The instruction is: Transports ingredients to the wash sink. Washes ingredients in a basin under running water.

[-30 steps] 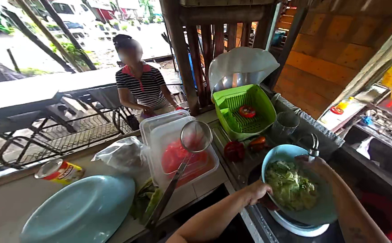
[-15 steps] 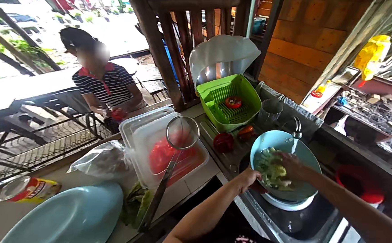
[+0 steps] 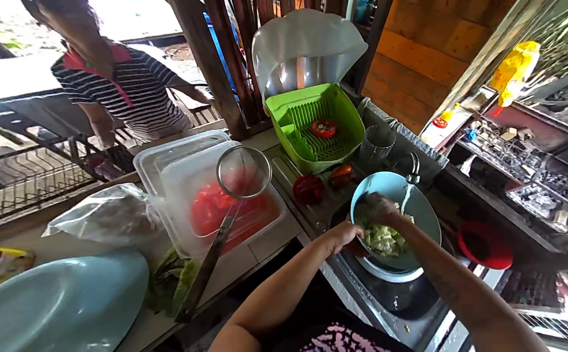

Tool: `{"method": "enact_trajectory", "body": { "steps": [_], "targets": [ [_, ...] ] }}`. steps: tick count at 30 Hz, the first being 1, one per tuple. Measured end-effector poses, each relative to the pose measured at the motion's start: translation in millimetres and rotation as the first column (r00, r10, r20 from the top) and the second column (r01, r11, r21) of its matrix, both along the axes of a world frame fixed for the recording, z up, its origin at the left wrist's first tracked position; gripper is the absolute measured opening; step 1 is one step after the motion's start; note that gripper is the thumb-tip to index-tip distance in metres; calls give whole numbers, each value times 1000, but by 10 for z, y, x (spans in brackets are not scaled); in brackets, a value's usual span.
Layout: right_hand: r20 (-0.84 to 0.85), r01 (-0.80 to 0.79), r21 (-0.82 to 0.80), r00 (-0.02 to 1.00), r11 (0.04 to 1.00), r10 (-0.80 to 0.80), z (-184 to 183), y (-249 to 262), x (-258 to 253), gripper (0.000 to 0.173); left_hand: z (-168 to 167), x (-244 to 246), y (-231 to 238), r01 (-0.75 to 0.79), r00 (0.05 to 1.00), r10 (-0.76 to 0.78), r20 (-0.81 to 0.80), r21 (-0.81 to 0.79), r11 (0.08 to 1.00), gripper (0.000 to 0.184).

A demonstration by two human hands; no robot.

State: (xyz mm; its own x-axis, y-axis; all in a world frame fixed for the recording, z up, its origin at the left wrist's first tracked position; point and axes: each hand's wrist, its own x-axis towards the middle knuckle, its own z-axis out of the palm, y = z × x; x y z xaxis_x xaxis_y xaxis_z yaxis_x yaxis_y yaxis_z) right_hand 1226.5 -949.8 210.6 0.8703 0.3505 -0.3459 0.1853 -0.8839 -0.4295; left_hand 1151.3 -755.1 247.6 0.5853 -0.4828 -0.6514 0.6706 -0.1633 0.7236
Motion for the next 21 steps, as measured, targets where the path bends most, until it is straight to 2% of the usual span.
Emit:
{"method": "enact_trajectory", "body": {
  "steps": [2,3,4,5,7,8,10,13,15,16,17,18,19,20,21],
  "targets": [
    [-59,-244,101,966,964,251,49,-46,-120,43,2,-3,14,-24,1000,24,-18,-8,1000,27],
    [-74,-270,169,955,948,286,107,-132,-136,38,-6,-7,42,-26,999,25,-27,-16,1000,28],
    [-63,-220,206,969,954,237,175,-246,-113,34,-17,-15,75,-26,999,25,-33,-23,999,29],
    [-63,-95,197,992,976,109,272,-361,-77,31,-42,-27,100,-28,999,27,-38,-26,999,28],
    [-22,232,212,972,949,-233,349,-586,9,32,-90,-31,107,-25,999,24,-32,-28,999,26],
    [-40,385,292,919,875,-391,346,-632,27,32,-100,-32,106,-28,999,27,-19,-24,999,25],
    [-205,598,525,780,606,-591,278,-545,6,27,-85,-54,129,-42,999,42,1,-17,999,27],
    [-493,726,664,605,179,-626,197,-341,23,23,-10,-73,179,-62,998,61,13,6,998,29],
    [-588,754,657,533,26,-608,231,-273,24,41,-24,-103,164,-63,998,63,24,-4,998,34],
    [-610,760,650,525,4,-593,277,-252,17,45,-23,-102,150,-59,998,59,30,-11,998,40],
    [-600,762,645,546,50,-584,309,-253,25,44,-18,-87,140,-49,998,50,39,-18,999,47],
    [-550,757,636,581,150,-600,285,-285,60,44,-11,-75,131,-42,998,43,46,-23,999,50],
    [-439,728,601,645,329,-626,278,-327,67,41,-6,-77,119,-42,998,43,46,-20,999,47],
    [-280,670,478,729,568,-625,338,-380,51,31,1,-80,112,-47,998,48,42,-13,999,42],
    [-156,580,291,814,761,-560,472,-452,36,28,20,-72,121,-51,998,52,37,-4,999,38]
  ]
}}
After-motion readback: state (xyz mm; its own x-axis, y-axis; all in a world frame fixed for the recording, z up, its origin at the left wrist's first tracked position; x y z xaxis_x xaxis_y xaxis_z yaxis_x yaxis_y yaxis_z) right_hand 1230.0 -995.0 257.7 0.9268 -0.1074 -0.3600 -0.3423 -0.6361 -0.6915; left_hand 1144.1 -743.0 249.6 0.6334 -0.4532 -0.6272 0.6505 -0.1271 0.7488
